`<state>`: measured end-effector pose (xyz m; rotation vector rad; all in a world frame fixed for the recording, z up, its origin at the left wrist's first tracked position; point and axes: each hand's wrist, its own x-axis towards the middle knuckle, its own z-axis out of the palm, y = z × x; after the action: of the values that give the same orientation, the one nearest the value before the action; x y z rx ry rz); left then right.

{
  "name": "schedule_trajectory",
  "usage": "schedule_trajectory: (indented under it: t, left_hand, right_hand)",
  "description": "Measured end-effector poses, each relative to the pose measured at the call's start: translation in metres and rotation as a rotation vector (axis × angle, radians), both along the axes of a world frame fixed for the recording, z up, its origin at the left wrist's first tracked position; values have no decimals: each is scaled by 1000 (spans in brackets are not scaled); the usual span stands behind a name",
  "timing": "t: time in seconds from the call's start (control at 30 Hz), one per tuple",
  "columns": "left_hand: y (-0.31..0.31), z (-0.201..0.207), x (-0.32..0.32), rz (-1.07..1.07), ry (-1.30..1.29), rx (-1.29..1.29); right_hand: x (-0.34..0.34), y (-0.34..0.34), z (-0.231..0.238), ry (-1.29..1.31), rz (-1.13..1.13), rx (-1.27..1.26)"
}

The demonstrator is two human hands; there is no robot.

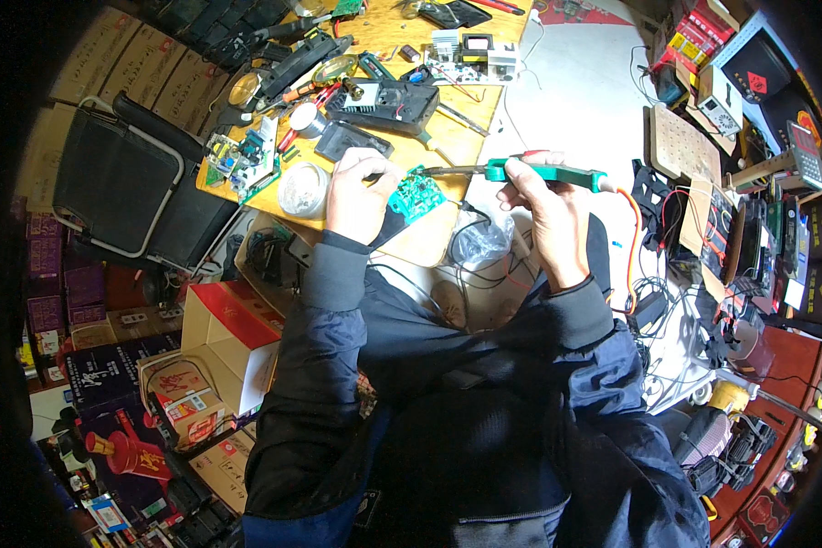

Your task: The person sits at a cluttered workbench and uses a soldering iron to work on a green circuit board. They repeatedly apply the soldering iron to various points on the board, then use a magnifying glass to closely inspect the soldered areas.

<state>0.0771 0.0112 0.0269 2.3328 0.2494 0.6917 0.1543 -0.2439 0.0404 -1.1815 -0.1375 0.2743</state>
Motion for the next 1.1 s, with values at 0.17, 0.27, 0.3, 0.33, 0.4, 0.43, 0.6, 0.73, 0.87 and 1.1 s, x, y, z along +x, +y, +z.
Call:
schedule_trajectory:
  t: [0.17, 0.27, 0.3, 0.33, 0.4, 0.43, 0.6, 0.73, 0.87, 1.1]
  left_hand:
    - [1, -2, 1, -6, -2, 8]
    - [2, -3, 1, -15, -3, -1]
    - [2, -3, 1, -18, -7, -4]
    - [3, -3, 2, -20, -14, -6]
    - [5, -3, 2, -31, -7, -4]
    - [5, -3, 2, -37, -11, 0]
    - [4, -3, 3, -54, -1, -5]
    - [5, -2, 2, -36, -24, -28]
    - [7, -1, 2, -30, -8, -54]
    - [3, -2, 4, -20, -13, -20]
  right_hand:
    - [-4, -3, 18, -97, 11, -147]
    - [-5, -2, 23, -140, 31, -184]
    - [-6, -3, 23, -153, 41, -165]
    - [-6, -2, 23, -145, 39, -171]
    - [-6, -1, 22, -108, 36, -147]
    - [-7, 0, 21, -119, 44, -135]
    - [-10, 0, 20, -120, 48, -127]
    - [-6, -4, 21, -132, 21, -188]
    - [-5, -7, 20, -107, -20, -141]
    - [-10, -4, 16, -81, 15, -124]
